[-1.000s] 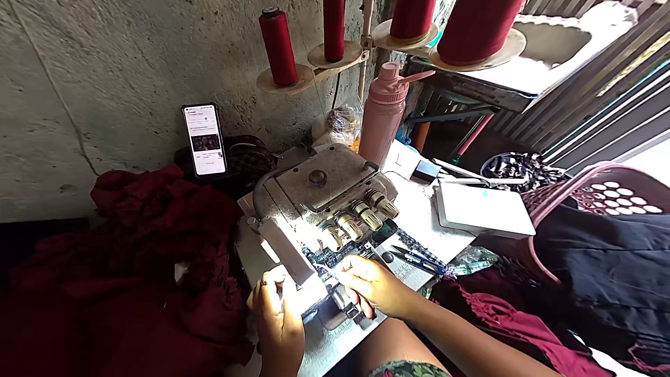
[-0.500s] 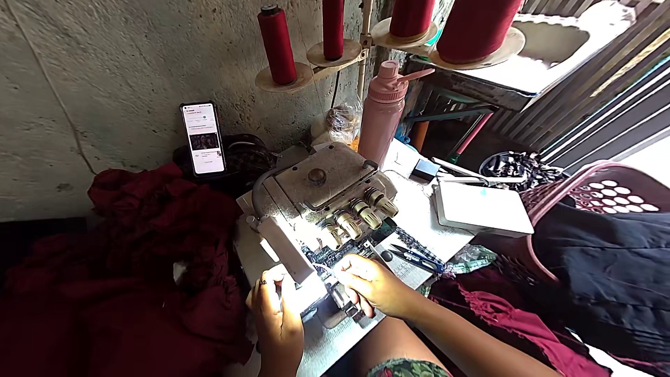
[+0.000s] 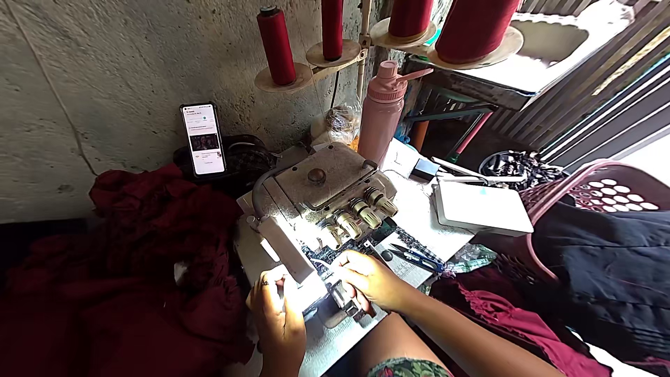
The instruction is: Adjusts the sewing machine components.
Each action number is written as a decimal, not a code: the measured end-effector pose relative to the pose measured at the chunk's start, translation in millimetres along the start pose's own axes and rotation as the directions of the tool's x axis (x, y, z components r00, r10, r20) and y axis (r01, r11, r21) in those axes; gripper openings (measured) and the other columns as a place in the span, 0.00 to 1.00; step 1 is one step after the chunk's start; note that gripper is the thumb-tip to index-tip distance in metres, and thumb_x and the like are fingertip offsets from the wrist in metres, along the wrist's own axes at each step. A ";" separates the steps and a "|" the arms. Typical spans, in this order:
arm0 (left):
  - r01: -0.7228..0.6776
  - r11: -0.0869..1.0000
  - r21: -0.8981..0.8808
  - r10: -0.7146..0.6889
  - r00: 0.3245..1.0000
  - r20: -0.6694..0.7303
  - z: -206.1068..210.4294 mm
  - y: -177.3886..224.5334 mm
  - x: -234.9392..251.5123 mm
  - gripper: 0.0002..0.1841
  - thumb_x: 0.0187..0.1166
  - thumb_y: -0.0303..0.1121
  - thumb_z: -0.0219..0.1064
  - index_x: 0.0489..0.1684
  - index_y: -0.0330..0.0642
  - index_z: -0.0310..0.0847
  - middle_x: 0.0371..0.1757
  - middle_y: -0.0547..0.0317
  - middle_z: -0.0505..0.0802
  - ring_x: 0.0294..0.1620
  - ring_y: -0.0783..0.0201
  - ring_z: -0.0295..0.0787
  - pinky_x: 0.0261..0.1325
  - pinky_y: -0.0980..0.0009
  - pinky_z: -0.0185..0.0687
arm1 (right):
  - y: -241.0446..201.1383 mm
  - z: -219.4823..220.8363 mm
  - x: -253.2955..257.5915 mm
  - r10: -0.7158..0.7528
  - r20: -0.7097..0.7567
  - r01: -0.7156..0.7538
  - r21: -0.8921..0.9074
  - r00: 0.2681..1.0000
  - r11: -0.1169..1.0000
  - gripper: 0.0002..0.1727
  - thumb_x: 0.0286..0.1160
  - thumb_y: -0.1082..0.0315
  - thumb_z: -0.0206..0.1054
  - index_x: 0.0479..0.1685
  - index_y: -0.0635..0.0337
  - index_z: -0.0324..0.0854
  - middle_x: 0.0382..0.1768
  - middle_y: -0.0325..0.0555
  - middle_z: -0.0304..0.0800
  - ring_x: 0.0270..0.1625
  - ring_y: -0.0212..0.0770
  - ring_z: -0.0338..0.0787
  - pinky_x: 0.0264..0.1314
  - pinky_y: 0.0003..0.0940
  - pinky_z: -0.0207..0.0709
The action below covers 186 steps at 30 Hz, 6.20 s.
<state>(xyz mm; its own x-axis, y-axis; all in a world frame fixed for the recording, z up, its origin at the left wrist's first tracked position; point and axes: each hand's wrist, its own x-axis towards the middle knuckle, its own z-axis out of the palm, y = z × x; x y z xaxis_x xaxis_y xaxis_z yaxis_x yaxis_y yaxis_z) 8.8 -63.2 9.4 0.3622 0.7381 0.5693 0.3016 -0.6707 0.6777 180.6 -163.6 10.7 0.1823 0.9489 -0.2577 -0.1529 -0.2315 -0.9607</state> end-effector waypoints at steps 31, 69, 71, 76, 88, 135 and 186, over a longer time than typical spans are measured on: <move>0.003 0.952 0.306 0.053 0.983 -0.173 20.3 5.7 4.0 0.37 0.45 0.45 0.80 0.54 0.30 0.73 0.63 0.35 0.81 0.67 0.43 0.74 0.65 0.50 0.64 | -5.0 -0.7 5.2 -0.124 -0.111 0.072 -0.387 0.986 0.919 0.14 0.90 0.59 0.56 0.59 0.55 0.81 0.25 0.34 0.81 0.19 0.26 0.79 0.24 0.23 0.76; -0.098 0.956 0.276 0.134 0.984 -0.115 15.8 -1.7 -0.4 0.29 0.61 0.38 0.70 0.57 0.28 0.68 0.64 0.33 0.79 0.72 0.48 0.71 0.77 0.58 0.58 | 49.3 -42.6 -50.2 -0.308 -0.293 0.003 -0.720 0.905 0.694 0.25 0.69 0.50 0.76 0.57 0.59 0.91 0.41 0.51 0.94 0.35 0.50 0.89 0.40 0.55 0.81; -0.106 0.958 0.268 0.141 0.984 -0.113 14.3 -3.1 -1.0 0.30 0.60 0.38 0.70 0.58 0.26 0.68 0.65 0.31 0.79 0.73 0.47 0.71 0.77 0.58 0.59 | 62.9 -34.2 -38.9 -0.395 -0.332 0.021 -0.743 0.857 0.669 0.16 0.75 0.56 0.71 0.43 0.62 0.92 0.35 0.52 0.94 0.34 0.51 0.92 0.36 0.55 0.82; -0.146 0.946 0.289 0.170 0.983 -0.062 9.1 5.0 -4.9 0.26 0.64 0.44 0.69 0.51 0.27 0.77 0.60 0.31 0.81 0.66 0.43 0.72 0.73 0.54 0.58 | 55.9 -27.9 -28.7 -0.432 -0.446 0.186 -0.495 0.784 0.849 0.19 0.75 0.54 0.72 0.28 0.63 0.88 0.23 0.37 0.83 0.26 0.22 0.73 0.31 0.20 0.67; -0.306 0.882 0.359 0.280 0.952 0.124 16.4 18.1 -6.8 0.15 0.73 0.51 0.65 0.43 0.59 0.94 0.43 0.58 0.95 0.52 0.55 0.84 0.61 0.48 0.55 | 25.1 7.4 -11.4 -0.449 -0.363 0.433 -0.128 0.817 0.892 0.09 0.69 0.63 0.77 0.26 0.57 0.90 0.22 0.23 0.85 0.25 0.10 0.74 0.29 0.09 0.66; 0.037 0.998 0.047 -0.045 0.983 0.180 -2.9 2.5 9.2 0.14 0.74 0.44 0.68 0.26 0.47 0.93 0.35 0.66 0.90 0.45 0.70 0.85 0.58 0.58 0.69 | -0.4 7.7 -26.5 -0.863 -0.004 0.266 -0.951 0.505 0.160 0.15 0.79 0.61 0.60 0.40 0.52 0.94 0.35 0.42 0.95 0.33 0.39 0.92 0.30 0.30 0.80; 0.594 0.454 -0.664 -0.172 0.790 0.589 33.1 21.2 -78.4 0.35 0.71 0.17 0.57 0.81 0.16 0.50 0.82 0.37 0.72 0.83 0.59 0.72 0.85 0.67 0.69 | -20.7 -14.6 11.2 0.116 0.155 -0.141 0.162 0.981 0.977 0.06 0.90 0.67 0.56 0.45 0.56 0.77 0.15 0.33 0.81 0.11 0.21 0.73 0.12 0.14 0.64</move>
<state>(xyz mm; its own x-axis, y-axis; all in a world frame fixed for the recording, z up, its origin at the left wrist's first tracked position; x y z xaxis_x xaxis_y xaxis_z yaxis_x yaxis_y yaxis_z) 16.0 -137.6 -36.3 0.7533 0.6551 0.0588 -0.2340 0.1833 0.9548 200.0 -151.3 26.3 0.0104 0.9372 -0.3485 -0.3323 -0.3255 -0.8852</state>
